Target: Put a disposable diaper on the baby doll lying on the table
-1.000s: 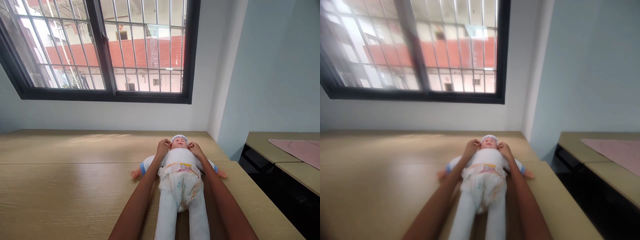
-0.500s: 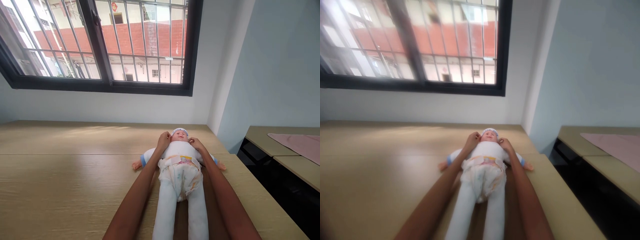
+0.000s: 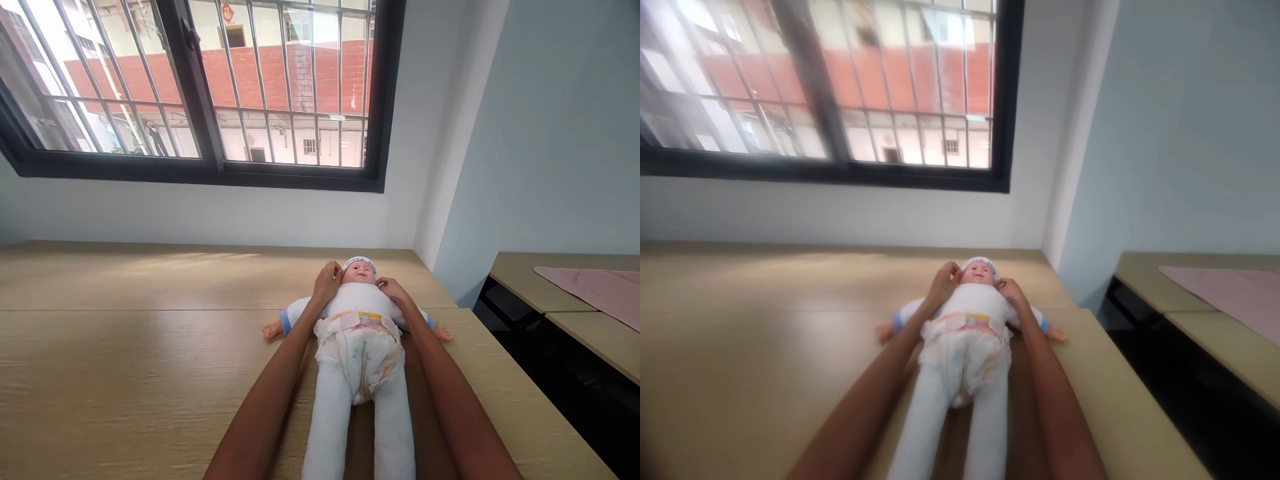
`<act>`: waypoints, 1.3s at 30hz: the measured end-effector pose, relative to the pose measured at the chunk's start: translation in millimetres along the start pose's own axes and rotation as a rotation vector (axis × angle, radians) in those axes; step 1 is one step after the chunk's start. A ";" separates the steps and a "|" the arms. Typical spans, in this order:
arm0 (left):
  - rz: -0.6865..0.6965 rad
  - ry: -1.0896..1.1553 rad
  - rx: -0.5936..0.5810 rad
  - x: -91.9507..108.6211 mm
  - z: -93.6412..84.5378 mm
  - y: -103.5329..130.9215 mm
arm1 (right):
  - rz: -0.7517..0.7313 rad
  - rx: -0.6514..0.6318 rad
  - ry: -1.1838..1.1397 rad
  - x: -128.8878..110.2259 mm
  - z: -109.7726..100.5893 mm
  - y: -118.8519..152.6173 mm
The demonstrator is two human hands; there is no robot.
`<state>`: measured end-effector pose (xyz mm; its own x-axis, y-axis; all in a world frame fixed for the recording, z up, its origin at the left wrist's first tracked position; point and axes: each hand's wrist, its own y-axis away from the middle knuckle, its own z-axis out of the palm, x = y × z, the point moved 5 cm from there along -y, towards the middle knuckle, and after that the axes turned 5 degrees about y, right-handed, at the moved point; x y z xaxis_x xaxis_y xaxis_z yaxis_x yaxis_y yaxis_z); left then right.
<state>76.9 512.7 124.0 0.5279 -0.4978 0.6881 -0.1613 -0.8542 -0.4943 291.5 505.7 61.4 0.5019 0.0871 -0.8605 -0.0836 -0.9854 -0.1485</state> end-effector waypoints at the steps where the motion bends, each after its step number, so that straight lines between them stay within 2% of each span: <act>1: -0.007 0.000 -0.001 -0.4 -0.1 0.0 | -0.003 0.006 -0.003 -0.3 0.1 0.6; 11: -0.131 0.028 -0.018 -10.4 -2.0 1.7 | -0.049 0.134 0.000 -3.2 -3.2 0.5; 19: -0.140 0.102 -0.025 -9.4 -2.8 3.3 | -0.068 0.138 0.033 -8.7 -4.1 2.1; 26: -0.146 0.164 -0.034 -8.0 -2.4 4.3 | -0.014 0.114 0.042 -4.3 -3.2 2.6; 32: -0.242 0.221 -0.017 -18.1 -0.1 3.7 | -0.008 0.097 -0.014 -1.6 -1.3 1.3; 39: -0.370 0.328 -0.155 -26.5 4.4 9.4 | 0.025 0.083 -0.128 7.0 3.6 -1.9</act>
<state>65.0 518.5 98.8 0.2880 -0.1579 0.9445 -0.1484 -0.9818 -0.1188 292.1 508.8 53.9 0.3852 0.0857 -0.9188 -0.1683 -0.9724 -0.1613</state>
